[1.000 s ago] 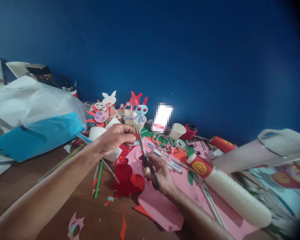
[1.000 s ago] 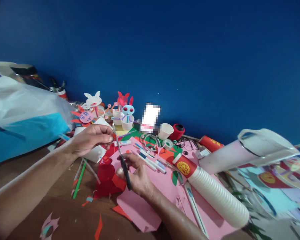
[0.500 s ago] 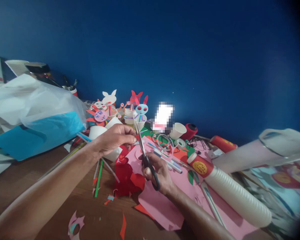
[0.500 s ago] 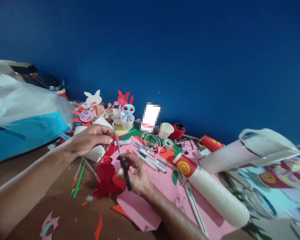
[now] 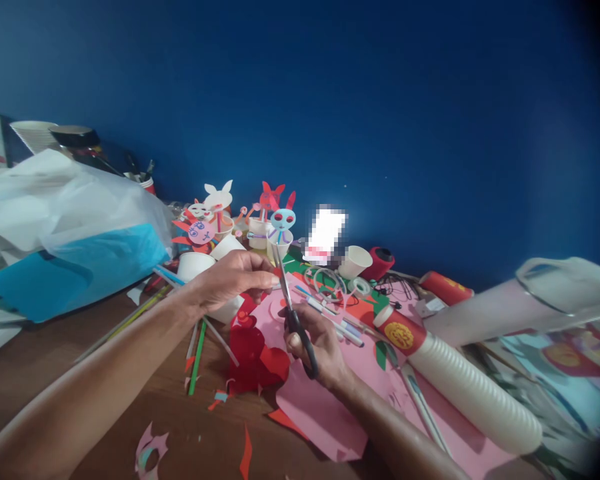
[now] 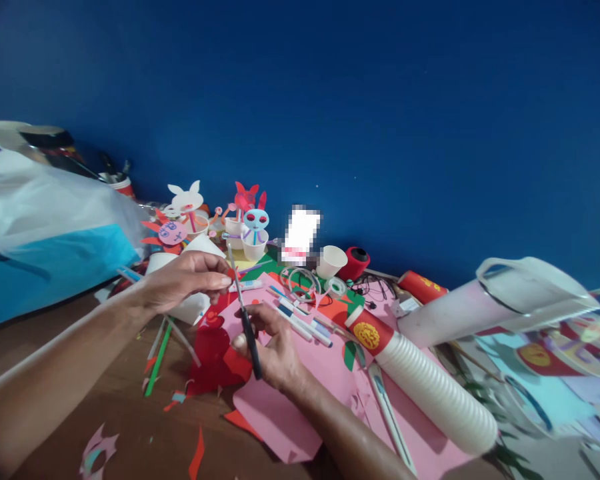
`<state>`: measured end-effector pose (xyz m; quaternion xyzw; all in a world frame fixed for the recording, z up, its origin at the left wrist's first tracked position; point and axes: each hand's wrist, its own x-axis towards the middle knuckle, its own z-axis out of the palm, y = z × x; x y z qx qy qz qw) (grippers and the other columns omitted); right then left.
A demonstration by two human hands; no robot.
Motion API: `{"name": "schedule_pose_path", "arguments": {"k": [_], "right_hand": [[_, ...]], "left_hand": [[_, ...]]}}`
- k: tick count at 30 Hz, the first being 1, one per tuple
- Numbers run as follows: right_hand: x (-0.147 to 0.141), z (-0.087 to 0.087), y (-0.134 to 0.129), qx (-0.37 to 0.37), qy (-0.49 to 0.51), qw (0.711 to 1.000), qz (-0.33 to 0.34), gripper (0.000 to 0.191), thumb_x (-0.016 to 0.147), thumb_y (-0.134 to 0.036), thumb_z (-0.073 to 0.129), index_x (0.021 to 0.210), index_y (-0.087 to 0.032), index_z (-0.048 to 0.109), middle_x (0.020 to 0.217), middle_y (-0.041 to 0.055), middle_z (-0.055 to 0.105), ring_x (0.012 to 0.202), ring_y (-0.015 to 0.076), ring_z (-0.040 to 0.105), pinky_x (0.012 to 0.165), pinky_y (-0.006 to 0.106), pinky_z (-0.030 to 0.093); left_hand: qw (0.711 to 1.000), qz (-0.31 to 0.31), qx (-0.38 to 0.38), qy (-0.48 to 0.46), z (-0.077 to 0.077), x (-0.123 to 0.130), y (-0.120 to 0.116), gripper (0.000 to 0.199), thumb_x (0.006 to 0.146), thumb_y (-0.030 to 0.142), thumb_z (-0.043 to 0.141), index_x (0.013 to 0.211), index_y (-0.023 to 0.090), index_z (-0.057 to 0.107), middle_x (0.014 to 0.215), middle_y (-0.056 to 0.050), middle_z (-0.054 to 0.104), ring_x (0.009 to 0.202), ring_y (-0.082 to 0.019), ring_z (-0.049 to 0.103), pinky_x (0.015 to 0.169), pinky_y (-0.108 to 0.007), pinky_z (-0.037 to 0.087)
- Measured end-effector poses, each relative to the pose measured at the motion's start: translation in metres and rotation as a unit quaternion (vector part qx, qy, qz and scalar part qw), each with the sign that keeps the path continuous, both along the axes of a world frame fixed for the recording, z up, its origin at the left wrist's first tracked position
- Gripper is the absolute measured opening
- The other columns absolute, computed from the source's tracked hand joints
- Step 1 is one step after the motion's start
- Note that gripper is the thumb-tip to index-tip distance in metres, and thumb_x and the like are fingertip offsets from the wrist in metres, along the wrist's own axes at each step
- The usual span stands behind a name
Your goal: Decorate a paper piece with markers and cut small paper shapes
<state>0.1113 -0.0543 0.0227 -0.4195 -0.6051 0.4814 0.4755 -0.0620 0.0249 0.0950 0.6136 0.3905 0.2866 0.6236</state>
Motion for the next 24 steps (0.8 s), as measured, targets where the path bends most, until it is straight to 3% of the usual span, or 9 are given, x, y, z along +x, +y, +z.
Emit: {"name": "schedule_pose_path", "arguments": {"k": [6,24], "right_hand": [[0.0008,-0.0002,0.0002,0.002,-0.001,1.0,-0.003,0.037,0.068,-0.045,0.061,0.092,-0.018,0.056,0.065,-0.0002,0.051,0.053,0.0106,0.044,0.048,0.022,0.038],[0.0009,-0.0051,-0.0006,-0.002,0.009,1.0,0.002,0.039,0.068,-0.047,0.061,0.094,-0.018,0.057,0.064,0.0001,0.051,0.051,0.01,0.044,0.047,0.022,0.038]], "left_hand": [[0.999,0.034,-0.004,-0.007,-0.0017,0.0038,-0.0011,0.007,0.066,0.018,0.058,0.071,0.013,0.057,0.058,0.002,0.056,0.047,-0.007,0.052,0.048,-0.021,0.04],[0.999,0.038,-0.004,-0.034,-0.0032,0.0019,0.001,0.003,0.065,0.015,0.056,0.068,0.013,0.056,0.057,0.003,0.055,0.049,-0.006,0.05,0.05,-0.02,0.04]]}}
